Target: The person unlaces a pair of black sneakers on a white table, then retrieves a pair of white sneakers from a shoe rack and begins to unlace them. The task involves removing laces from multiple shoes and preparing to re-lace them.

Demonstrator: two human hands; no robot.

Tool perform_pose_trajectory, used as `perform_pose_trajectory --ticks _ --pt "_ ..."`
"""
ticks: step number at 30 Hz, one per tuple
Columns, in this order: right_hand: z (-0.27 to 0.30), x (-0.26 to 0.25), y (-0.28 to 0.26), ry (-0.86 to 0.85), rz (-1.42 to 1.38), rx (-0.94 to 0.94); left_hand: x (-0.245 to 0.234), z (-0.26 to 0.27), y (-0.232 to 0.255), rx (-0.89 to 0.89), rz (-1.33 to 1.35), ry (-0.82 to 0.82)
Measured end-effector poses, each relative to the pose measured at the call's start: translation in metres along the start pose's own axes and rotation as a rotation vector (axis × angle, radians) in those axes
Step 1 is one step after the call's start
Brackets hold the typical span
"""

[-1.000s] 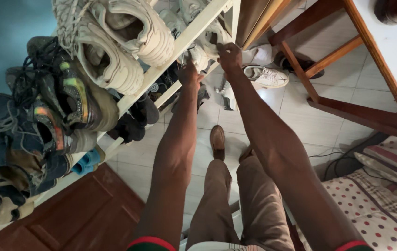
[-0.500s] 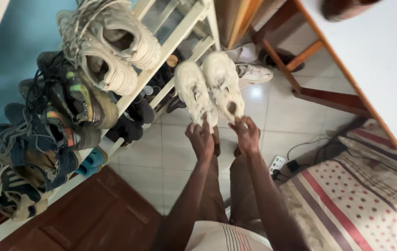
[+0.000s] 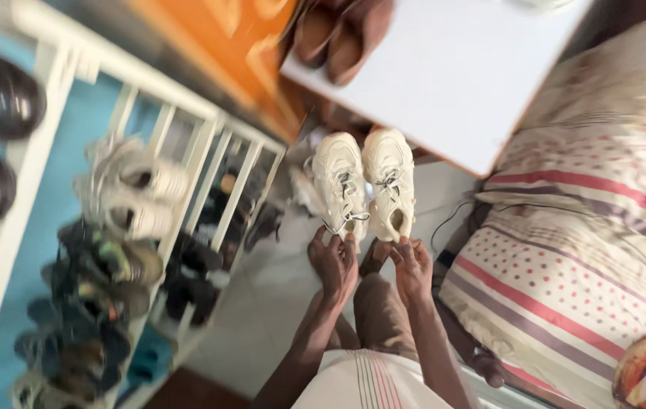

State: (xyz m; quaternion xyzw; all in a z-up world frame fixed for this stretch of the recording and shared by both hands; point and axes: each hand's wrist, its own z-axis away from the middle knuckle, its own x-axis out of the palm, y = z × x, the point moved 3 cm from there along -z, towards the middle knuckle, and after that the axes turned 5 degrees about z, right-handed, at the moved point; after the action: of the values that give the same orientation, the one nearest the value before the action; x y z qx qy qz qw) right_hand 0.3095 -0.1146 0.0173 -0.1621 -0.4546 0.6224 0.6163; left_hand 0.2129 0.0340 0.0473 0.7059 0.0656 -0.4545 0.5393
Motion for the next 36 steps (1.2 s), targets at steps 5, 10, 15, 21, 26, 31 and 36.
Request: perform_pose_trajectory --ticks 5,10,15,21,26,31,36 --pt "-0.013 -0.031 -0.048 0.197 -0.09 -0.114 0.038 -0.034 0.061 -0.219 0.31 -0.293" --pt "-0.042 -0.046 -0.108 0.248 -0.12 -0.127 0.062 -0.073 0.122 -0.114 0.233 -0.405" --pt "-0.065 -0.053 -0.16 0.307 -0.078 -0.115 0.082 -0.102 0.173 0.239 0.204 -0.286" --pt "-0.133 -0.052 -0.165 0.369 -0.199 -0.127 0.118 -0.168 0.19 0.218 0.216 -0.331" --pt "-0.208 -0.044 -0.14 0.46 -0.287 -0.11 0.168 -0.235 0.158 0.067 0.137 -0.361" --pt "-0.267 -0.033 -0.127 0.5 -0.219 -0.162 0.209 -0.304 0.12 0.086 -0.046 -0.336" --pt "-0.273 -0.035 -0.117 0.489 0.107 0.211 0.199 -0.328 0.123 0.177 -0.101 -0.365"
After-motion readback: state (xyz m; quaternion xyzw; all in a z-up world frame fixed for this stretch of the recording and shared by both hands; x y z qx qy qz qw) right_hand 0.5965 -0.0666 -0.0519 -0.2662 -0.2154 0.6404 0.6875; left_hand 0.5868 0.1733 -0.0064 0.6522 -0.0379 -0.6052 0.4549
